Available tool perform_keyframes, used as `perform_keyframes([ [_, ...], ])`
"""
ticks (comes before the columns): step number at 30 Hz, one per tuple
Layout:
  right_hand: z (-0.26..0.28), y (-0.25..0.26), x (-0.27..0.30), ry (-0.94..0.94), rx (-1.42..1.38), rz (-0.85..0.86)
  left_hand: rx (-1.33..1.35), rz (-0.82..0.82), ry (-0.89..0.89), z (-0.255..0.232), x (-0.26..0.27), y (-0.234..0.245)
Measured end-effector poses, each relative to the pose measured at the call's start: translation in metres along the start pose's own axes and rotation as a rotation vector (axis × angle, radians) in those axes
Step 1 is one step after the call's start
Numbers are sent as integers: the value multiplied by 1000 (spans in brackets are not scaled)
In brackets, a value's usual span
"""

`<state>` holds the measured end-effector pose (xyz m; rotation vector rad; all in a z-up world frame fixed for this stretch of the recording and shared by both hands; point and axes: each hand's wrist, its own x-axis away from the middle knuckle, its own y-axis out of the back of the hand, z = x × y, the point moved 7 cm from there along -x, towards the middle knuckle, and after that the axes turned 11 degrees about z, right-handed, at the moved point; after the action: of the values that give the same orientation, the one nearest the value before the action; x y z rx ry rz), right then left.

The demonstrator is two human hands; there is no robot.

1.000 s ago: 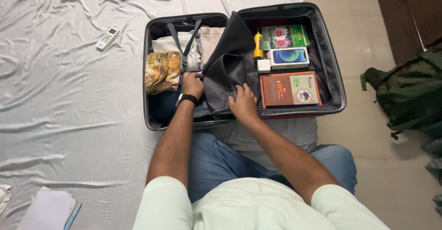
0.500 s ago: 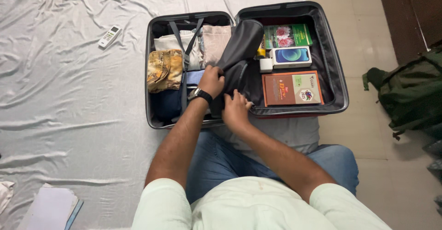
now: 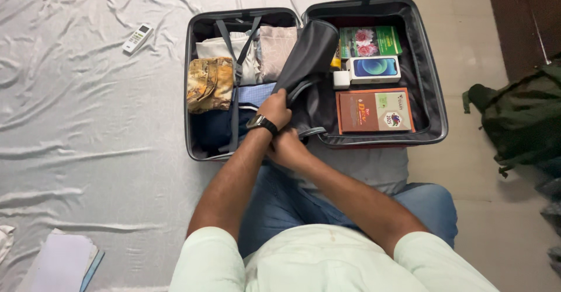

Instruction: The person folds a yellow patterned cloth by hand, places it into a suitcase among other clothes and boxes, and then fastens the internal luggage straps and a mesh divider.

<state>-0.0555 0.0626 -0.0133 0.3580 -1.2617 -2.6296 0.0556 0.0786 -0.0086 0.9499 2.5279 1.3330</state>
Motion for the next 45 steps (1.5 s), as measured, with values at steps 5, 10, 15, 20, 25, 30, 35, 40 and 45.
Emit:
perform_keyframes([
  [5,-32,34,-6,-64,-241,-150,177,-194,-42,39,-6,-1],
  [10,-111,84,-10,-347,-278,-567,220,-228,-294,49,2,7],
  [15,-185,73,-31,-785,-743,-343,300,-153,-346,46,15,10],
  [20,-215,57,-62,-717,-1129,-447,306,-186,-436,38,30,16],
  [25,-194,86,-95,-373,-264,-595,320,-168,-339,48,40,22],
  [30,-136,83,-147,-214,-93,-362,367,-247,-151,77,44,28],
  [35,-86,67,-180,-44,-182,-184,450,-207,-70,115,46,25],
  [40,-63,34,-187,-38,-210,51,672,-168,0,166,54,13],
  [45,-60,6,-178,-158,-5,224,539,-321,7,192,69,26],
])
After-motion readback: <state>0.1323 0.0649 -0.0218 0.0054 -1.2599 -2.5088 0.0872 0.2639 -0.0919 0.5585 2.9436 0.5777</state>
